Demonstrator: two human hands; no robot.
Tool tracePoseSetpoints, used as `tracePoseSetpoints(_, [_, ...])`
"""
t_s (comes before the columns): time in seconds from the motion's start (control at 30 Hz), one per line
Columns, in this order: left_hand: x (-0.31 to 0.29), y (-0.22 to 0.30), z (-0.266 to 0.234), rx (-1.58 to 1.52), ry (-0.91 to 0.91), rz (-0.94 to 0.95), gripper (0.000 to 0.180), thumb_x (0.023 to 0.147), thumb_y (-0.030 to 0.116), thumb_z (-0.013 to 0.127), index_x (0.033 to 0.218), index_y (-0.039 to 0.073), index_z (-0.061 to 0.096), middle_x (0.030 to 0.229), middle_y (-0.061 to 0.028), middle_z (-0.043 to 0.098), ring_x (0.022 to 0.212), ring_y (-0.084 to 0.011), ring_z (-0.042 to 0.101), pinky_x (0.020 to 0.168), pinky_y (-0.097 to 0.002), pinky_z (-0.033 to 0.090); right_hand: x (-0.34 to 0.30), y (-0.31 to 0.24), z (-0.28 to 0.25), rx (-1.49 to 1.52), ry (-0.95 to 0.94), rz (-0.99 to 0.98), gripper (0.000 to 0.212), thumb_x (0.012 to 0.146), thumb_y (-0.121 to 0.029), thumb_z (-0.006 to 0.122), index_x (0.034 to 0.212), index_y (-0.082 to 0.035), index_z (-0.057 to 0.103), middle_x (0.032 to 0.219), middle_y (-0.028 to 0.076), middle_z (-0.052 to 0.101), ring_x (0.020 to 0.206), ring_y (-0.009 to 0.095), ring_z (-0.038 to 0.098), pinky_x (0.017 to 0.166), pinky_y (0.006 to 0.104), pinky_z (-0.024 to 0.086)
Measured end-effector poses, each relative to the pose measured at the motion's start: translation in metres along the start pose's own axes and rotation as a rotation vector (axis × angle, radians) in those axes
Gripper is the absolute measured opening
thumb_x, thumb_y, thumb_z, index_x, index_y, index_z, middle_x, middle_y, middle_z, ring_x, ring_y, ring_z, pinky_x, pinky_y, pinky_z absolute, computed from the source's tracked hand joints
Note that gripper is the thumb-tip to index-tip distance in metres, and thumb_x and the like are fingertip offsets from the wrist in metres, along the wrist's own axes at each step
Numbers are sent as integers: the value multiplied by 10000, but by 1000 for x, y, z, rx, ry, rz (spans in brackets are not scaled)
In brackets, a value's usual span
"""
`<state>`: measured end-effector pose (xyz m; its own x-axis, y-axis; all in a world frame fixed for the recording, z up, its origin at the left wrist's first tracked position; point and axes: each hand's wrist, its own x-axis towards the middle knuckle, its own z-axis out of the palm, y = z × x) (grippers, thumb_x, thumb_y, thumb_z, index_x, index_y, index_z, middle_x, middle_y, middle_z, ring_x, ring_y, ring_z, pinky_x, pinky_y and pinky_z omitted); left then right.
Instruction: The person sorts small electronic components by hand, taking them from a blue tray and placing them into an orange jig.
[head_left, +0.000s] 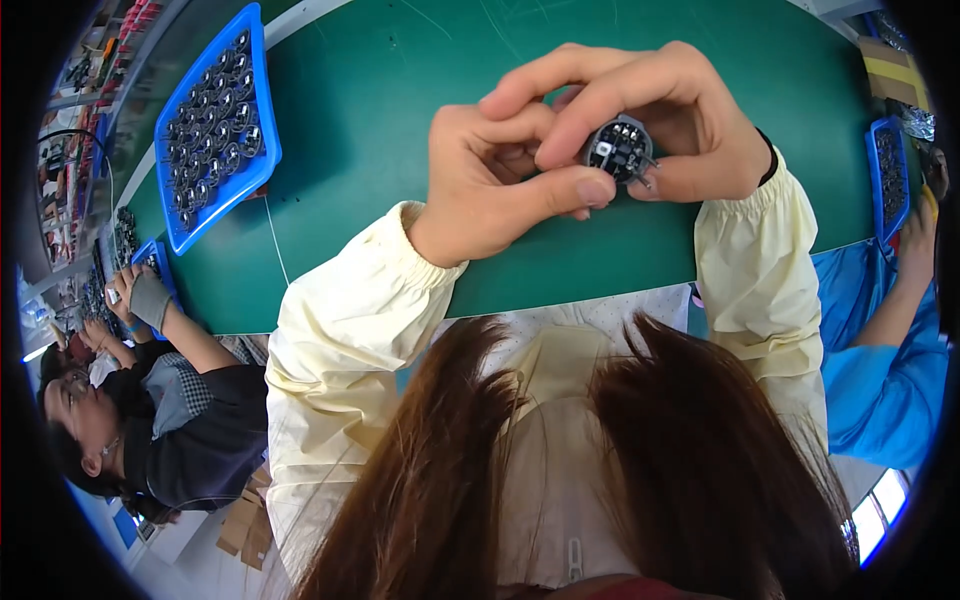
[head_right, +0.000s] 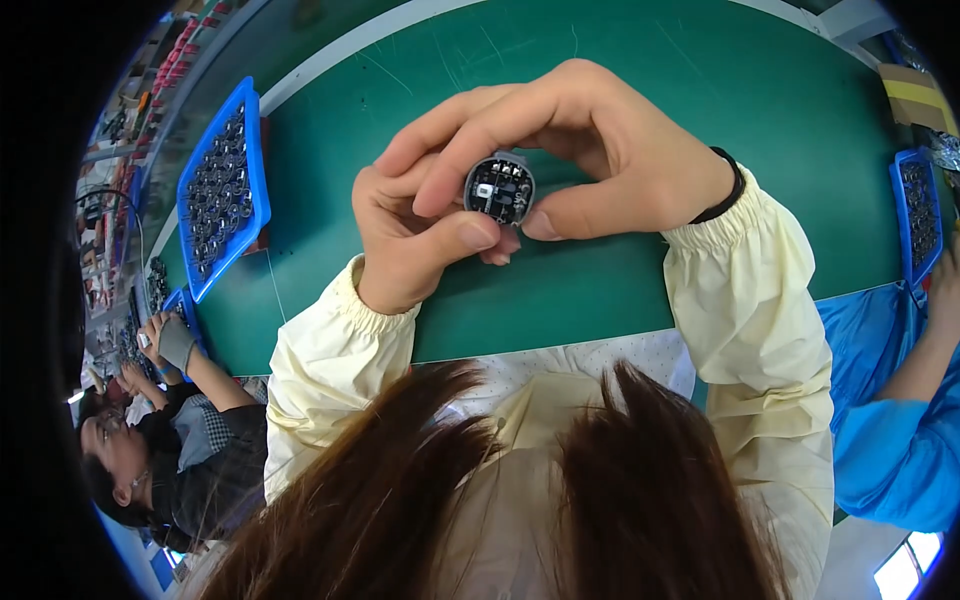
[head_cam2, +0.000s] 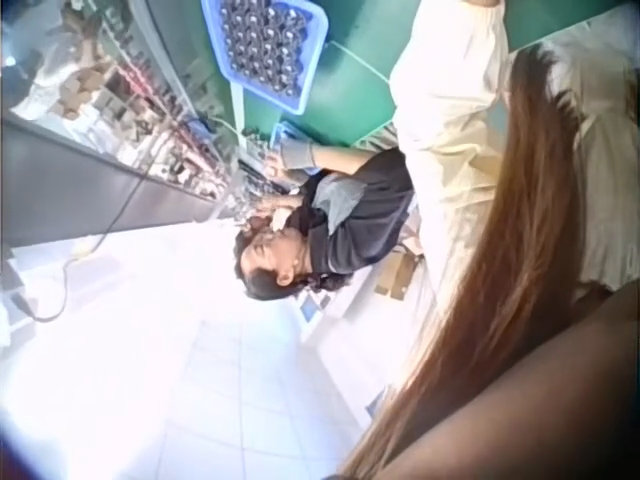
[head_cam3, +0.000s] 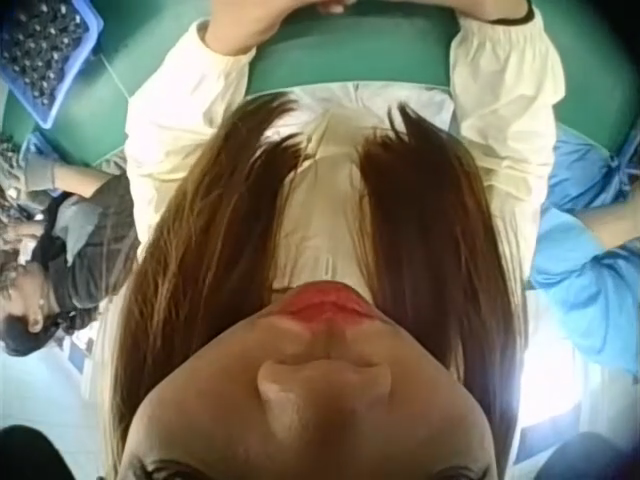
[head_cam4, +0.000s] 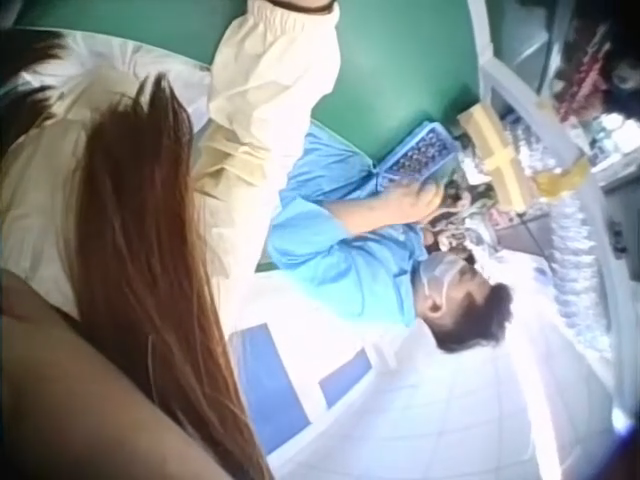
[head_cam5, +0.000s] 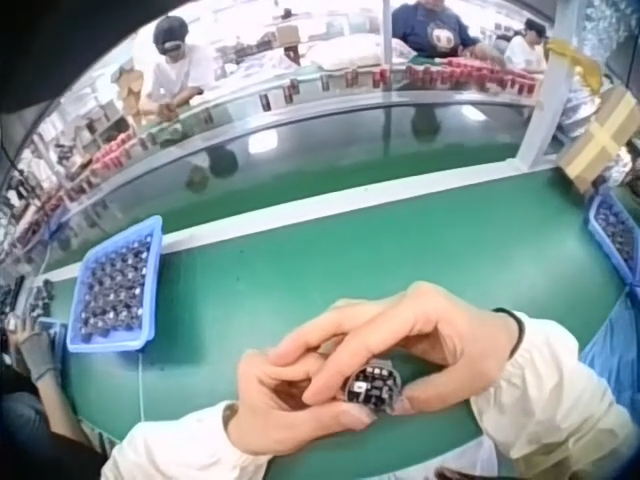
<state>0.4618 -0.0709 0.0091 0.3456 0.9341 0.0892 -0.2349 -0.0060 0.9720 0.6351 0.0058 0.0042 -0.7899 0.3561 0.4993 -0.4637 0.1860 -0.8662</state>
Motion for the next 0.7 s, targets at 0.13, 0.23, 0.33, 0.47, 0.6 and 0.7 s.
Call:
tracePoseSetpoints(0.13, [0, 1, 1, -39, 4, 9, 87, 737, -21, 700, 771, -48, 625, 748, -101, 641, 631, -124, 611, 562, -221, 511, 0, 0, 3, 73, 21, 29, 367, 594, -41, 584, 939, 72, 637, 1175, 293, 503, 976, 300, 575, 858, 358, 456])
tracePoseSetpoints(0.23, [1, 2, 2, -80, 0, -1, 87, 743, -21, 693, 786, -55, 626, 740, -112, 641, 626, -132, 615, 562, -225, 514, -1, -9, 2, 145, 1, 123, 419, 588, 63, 528, 993, 38, 635, 1181, 183, 538, 1001, 223, 551, 902, 325, 421])
tracePoseSetpoints(0.33, [0, 2, 1, -105, 21, -1, 97, 749, -21, 687, 812, -61, 626, 731, -116, 640, 621, -135, 616, 554, -226, 517, 1, -6, 1, 135, -3, 139, 412, 602, 57, 544, 1004, 37, 631, 1185, 178, 537, 999, 217, 552, 882, 322, 435])
tracePoseSetpoints(0.47, [2, 3, 0, -108, 22, -2, 128, 750, -15, 690, 844, -70, 623, 733, -119, 639, 610, -137, 619, 541, -224, 518, 3, -6, 4, 110, 34, 130, 379, 655, -123, 648, 984, 64, 614, 1221, 272, 483, 1068, 275, 533, 915, 351, 419])
tracePoseSetpoints(0.6, [-1, 5, 0, -148, 23, 5, 112, 766, -11, 675, 844, -70, 620, 712, -122, 637, 597, -141, 620, 535, -223, 517, 2, -4, 7, 152, 96, 145, 464, 665, -156, 681, 1063, 53, 568, 1234, 265, 476, 1104, 280, 515, 948, 364, 402])
tracePoseSetpoints(0.7, [-3, 4, 0, -167, 44, 14, 100, 778, -4, 666, 838, -67, 618, 700, -124, 635, 591, -141, 616, 533, -222, 514, 4, -6, 13, 153, 165, 150, 532, 682, -189, 689, 1124, 54, 519, 1219, 252, 487, 1102, 273, 516, 952, 368, 403])
